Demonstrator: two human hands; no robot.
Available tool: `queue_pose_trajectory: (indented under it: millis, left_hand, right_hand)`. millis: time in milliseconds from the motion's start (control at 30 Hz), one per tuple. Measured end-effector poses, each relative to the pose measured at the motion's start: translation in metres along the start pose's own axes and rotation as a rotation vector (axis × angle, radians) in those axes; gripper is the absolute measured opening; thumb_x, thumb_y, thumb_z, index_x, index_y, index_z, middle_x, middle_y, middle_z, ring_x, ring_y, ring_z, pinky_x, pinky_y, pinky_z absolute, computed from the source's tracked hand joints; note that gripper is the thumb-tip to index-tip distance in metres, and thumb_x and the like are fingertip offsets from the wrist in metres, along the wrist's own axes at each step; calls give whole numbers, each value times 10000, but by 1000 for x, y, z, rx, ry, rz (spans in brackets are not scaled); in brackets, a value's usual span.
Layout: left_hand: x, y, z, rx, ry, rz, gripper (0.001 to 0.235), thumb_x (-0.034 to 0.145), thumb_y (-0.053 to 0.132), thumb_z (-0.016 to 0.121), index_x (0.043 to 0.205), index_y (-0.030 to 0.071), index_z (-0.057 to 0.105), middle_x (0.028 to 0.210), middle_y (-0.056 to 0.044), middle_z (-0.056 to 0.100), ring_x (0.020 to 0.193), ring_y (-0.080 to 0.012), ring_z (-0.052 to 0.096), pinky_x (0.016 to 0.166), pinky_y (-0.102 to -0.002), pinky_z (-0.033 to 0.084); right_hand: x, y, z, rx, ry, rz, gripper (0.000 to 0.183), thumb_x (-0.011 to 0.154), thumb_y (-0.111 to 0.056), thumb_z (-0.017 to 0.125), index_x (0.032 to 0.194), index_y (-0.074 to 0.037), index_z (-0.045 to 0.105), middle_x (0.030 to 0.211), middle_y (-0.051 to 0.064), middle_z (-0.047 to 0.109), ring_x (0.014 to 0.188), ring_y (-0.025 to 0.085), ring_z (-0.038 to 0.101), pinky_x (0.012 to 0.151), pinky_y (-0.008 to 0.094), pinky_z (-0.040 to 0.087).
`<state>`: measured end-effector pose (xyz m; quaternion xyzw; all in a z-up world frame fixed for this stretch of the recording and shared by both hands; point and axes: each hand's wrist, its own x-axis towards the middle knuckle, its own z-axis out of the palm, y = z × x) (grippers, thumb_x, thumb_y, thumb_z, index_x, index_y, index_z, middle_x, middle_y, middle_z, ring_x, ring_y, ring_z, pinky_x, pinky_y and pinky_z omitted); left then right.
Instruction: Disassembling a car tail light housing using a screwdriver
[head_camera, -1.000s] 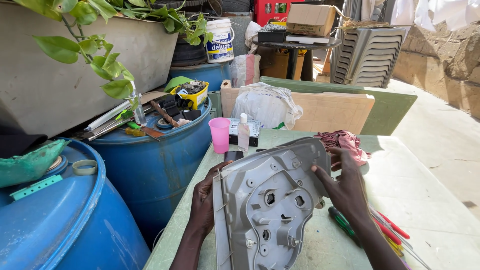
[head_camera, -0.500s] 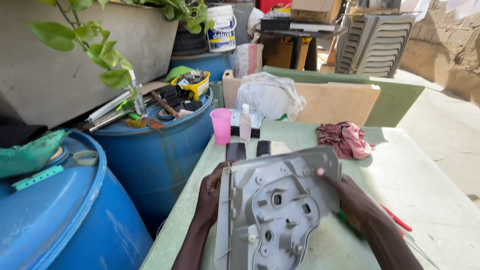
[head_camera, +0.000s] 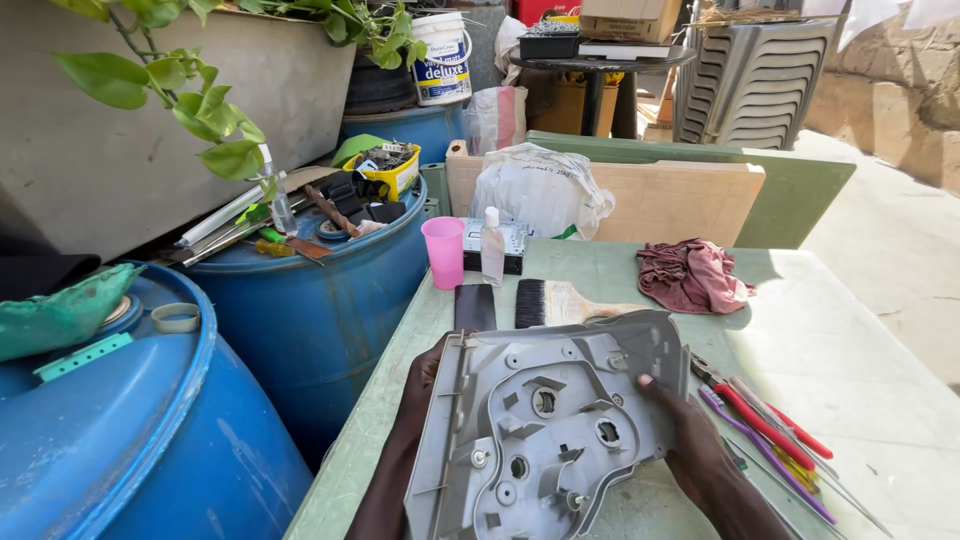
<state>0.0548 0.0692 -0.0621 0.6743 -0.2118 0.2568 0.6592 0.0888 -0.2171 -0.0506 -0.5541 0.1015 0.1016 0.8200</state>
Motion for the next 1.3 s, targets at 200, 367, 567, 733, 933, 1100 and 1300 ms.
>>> queue_pose_trajectory:
  millis: [200,367,567,733,933,1100,1300]
  left_hand:
    - [2,-29,-13,27,40,-82,497,722,90,610,1212,71,691,1136,6,674,1077,-122,604,903,-271,477]
    - [3,9,9,50,8,-11,312,955,212,489,1096,49,714,1160,-48,625,1119,-177,586,940,-304,435]
    - [-5,20,14,33,-74,48,367,893,197,484,1155,46,692,1211,-82,591,1206,-216,560,1015,-348,429]
    - [-6,-8,14,-24,-53,-32,381,867,121,442,1147,36,685,1181,-60,596,1152,-166,562,985,-291,414]
    - [-4,-57,8,15,159,-156,310,950,298,467,1068,107,680,947,15,654,869,-80,562,748,-247,416]
    - [-9,-65,14,-89,260,-270,227,956,347,487,947,145,589,817,35,534,748,-69,446,669,-261,335]
    - [-8,-69,14,-189,388,-362,254,963,397,508,826,183,499,686,55,414,626,-57,331,589,-274,255]
  right_hand:
    - [0,3,0,-90,40,-142,615,858,-304,646,1359,38,545,1079,199,679,842,337,620,638,431,505]
    - [17,13,-18,36,64,-100,517,905,-309,649,1269,52,582,1033,203,688,823,324,645,702,444,544]
    - [21,7,-28,45,23,-34,462,945,-301,637,1263,29,578,1053,160,691,829,273,647,687,399,545]
    - [7,2,-24,-53,44,-84,512,933,-341,617,1298,14,564,1130,167,672,919,306,631,724,442,511]
    - [-46,-22,-9,-978,291,-1010,642,924,-255,619,1467,36,435,1338,262,473,1156,387,533,866,539,450]
    - [-99,-12,24,-995,-795,-1416,497,845,-556,632,1047,-103,664,1071,57,682,1019,236,629,884,391,497]
    - [-85,19,39,-1078,-667,-1472,375,851,-563,610,849,-190,645,802,-82,618,874,152,565,876,357,315]
